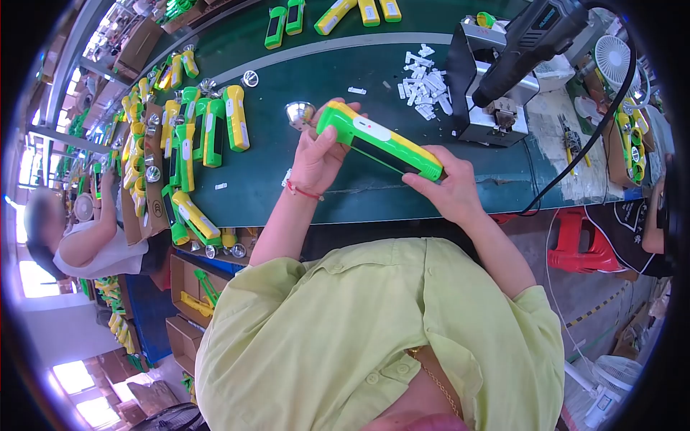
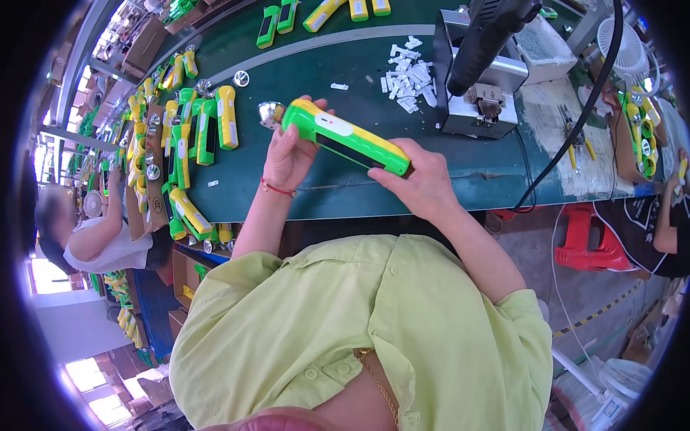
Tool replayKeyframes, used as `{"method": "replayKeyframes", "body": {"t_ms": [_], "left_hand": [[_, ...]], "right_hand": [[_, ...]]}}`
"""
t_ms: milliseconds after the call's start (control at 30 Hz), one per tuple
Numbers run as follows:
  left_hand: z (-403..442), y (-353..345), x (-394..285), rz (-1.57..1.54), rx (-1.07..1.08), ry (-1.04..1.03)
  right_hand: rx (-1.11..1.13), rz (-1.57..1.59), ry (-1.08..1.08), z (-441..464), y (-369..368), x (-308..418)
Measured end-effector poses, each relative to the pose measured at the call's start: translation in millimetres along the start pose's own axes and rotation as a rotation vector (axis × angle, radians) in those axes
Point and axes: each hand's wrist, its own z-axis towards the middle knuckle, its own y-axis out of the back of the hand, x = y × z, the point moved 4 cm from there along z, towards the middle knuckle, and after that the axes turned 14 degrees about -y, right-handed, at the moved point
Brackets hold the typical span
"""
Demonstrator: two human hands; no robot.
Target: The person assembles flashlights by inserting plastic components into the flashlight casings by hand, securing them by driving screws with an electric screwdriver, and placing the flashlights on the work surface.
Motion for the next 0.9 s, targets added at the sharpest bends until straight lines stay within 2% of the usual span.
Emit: {"method": "replayKeyframes", "body": {"t_ms": [33,67,100,133,167,233,300,367,433,500,667,733,767,800,867,900], "left_hand": [[-6.0,4.7,4.0,-0.001,0.003,-0.006],[-14.0,20.3,16.9,0.21,-0.088,0.112],[-18.2,30.1,24.2,0.419,-0.174,0.22],[-27.0,26.1,29.0,0.517,-0.12,0.361],[-36.1,23.6,32.2,0.617,-0.072,0.504],[-32.3,29.6,17.9,0.684,-0.047,0.693],[-2.5,47.5,-19.7,1.14,-0.152,0.59],[34.8,66.9,-41.5,1.395,-0.048,0.294],[89.6,46.0,-44.5,1.545,0.151,0.035],[153.2,43.5,-21.9,1.71,0.349,-0.273],[302.4,49.0,52.7,2.005,0.307,0.266],[344.2,40.8,77.6,2.048,0.282,0.377],[357.6,41.6,91.8,2.058,0.191,0.381],[361.9,42.0,101.8,2.131,0.211,0.43],[372.0,45.7,108.4,2.199,0.24,0.476],[373.9,52.7,108.6,2.112,0.201,0.53]], "right_hand": [[0.03,0.012,-0.021,2.2,2.6,-8.1],[0.018,0.006,-0.006,3.8,8.9,-14.3],[0.125,0.276,-0.246,4.8,13.4,-30.6],[0.237,0.543,-0.48,4.0,17.2,-45.8],[0.228,0.532,-0.457,3.8,26.4,-54.8],[0.139,0.489,-0.543,-1.8,44.5,-78.4],[0.127,0.38,-0.58,-3.5,66.4,-92.3],[0.107,0.169,-0.633,-6.2,76.3,-89.3],[0.029,-0.006,-0.601,-4.9,79.0,-82.7],[-0.101,-0.575,-0.408,-4.8,85.2,-85.4],[-0.124,-0.587,-0.442,-14.6,81.5,-81.2],[-0.208,-0.726,-0.38,-18.7,80.9,-69.1],[-0.247,-0.786,-0.373,-18.5,81.4,-59.5],[-0.248,-0.792,-0.379,-15.1,83.1,-46.9],[-0.065,-0.502,-0.25,-7.3,74.1,-20.2],[-0.062,-0.499,-0.26,-0.8,65.4,-12.7]]}}
